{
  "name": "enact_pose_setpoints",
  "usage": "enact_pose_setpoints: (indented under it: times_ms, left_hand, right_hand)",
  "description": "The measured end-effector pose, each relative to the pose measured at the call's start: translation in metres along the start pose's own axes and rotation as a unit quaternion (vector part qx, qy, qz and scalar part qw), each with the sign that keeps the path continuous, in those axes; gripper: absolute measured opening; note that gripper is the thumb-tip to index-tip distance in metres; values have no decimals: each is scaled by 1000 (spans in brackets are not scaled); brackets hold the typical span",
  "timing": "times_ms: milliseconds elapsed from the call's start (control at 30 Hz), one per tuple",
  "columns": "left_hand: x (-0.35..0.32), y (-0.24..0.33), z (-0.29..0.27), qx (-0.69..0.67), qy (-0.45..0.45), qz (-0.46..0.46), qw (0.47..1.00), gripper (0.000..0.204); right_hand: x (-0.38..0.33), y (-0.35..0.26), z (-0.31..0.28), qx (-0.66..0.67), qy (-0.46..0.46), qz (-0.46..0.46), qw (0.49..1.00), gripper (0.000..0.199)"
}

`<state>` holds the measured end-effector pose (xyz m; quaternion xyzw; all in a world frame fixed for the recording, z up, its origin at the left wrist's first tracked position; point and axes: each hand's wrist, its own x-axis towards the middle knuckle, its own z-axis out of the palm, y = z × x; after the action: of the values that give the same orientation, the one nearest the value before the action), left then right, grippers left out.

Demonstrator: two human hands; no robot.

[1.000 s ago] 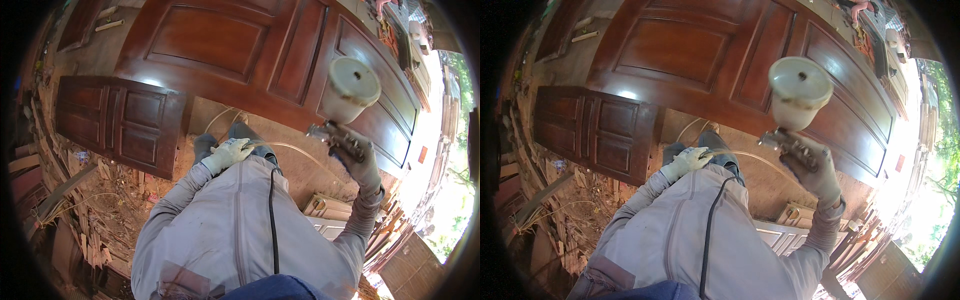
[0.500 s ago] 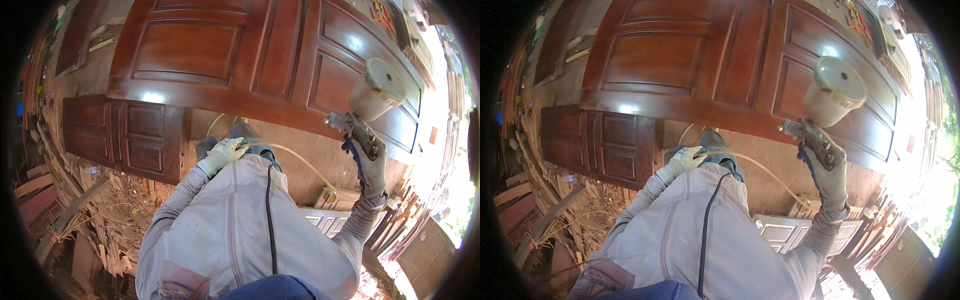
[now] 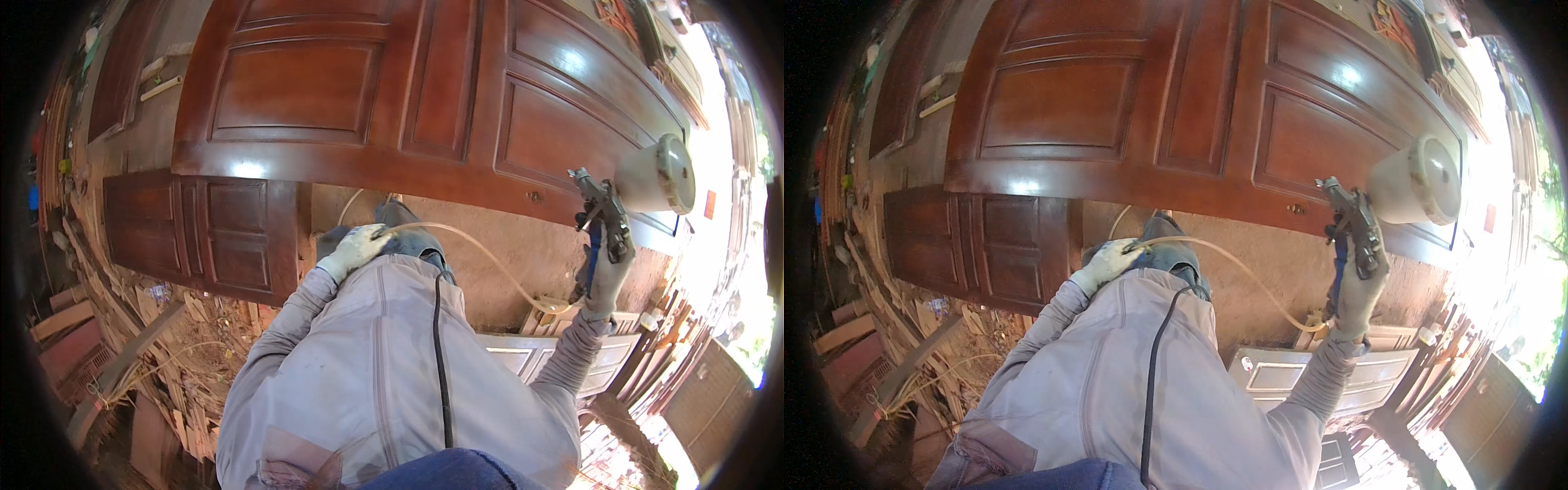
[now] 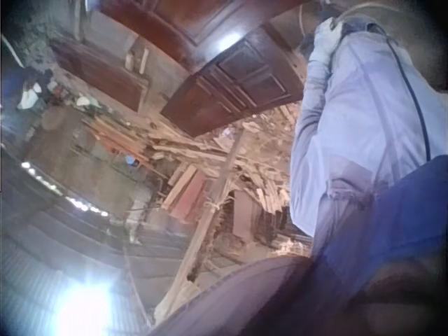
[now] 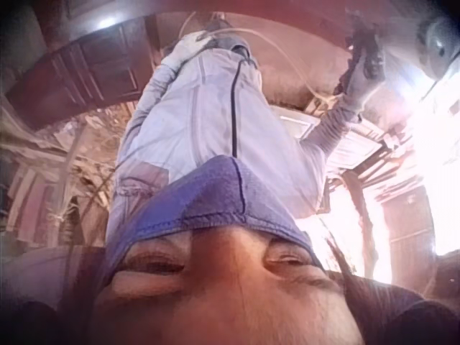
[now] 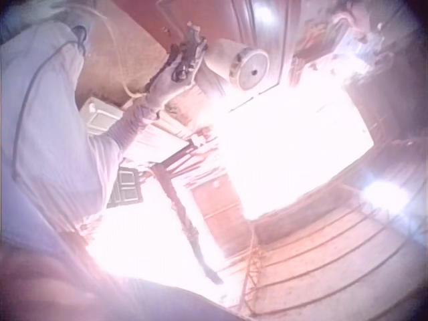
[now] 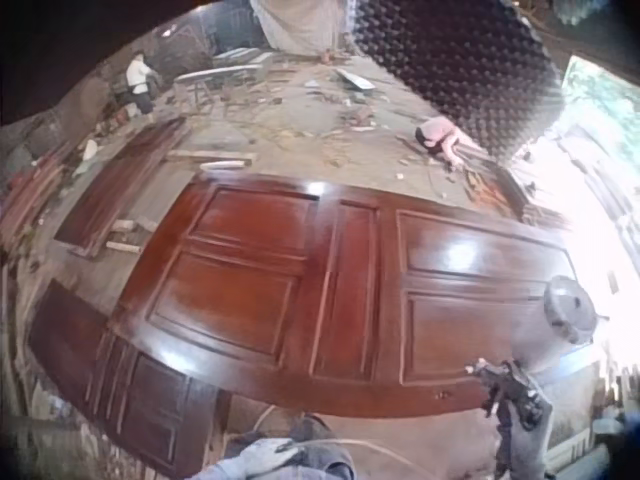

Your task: The person uses a spray gun to apply a finish to a large wooden door. They move the spray gun in steady horizontal and vertical passes across the door surface, covering the panels and edges.

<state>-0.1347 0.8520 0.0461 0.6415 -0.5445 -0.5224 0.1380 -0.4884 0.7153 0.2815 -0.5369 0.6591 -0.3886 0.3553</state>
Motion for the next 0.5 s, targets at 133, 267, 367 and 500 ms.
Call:
enact_pose_setpoints:
  times_ms: [133, 267, 367, 500]
  left_hand:
    - [-7, -35, -15, 7, -77, -87, 993, 40]
    - [-8, -41, -18, 4, -96, -71, 993, 38]
    - [-2, -32, -18, 60, -74, -1, 995, 33]
    - [7, -17, -18, 69, -131, -41, 988, 31]
  right_hand:
    - [-27, 23, 0, 3, 62, 137, 989, 28]
    - [-44, 33, -3, 28, 81, 164, 983, 23]
    - [-52, 36, -6, -36, 147, 138, 979, 22]
    - [-58, 37, -6, -79, 197, 64, 975, 25]
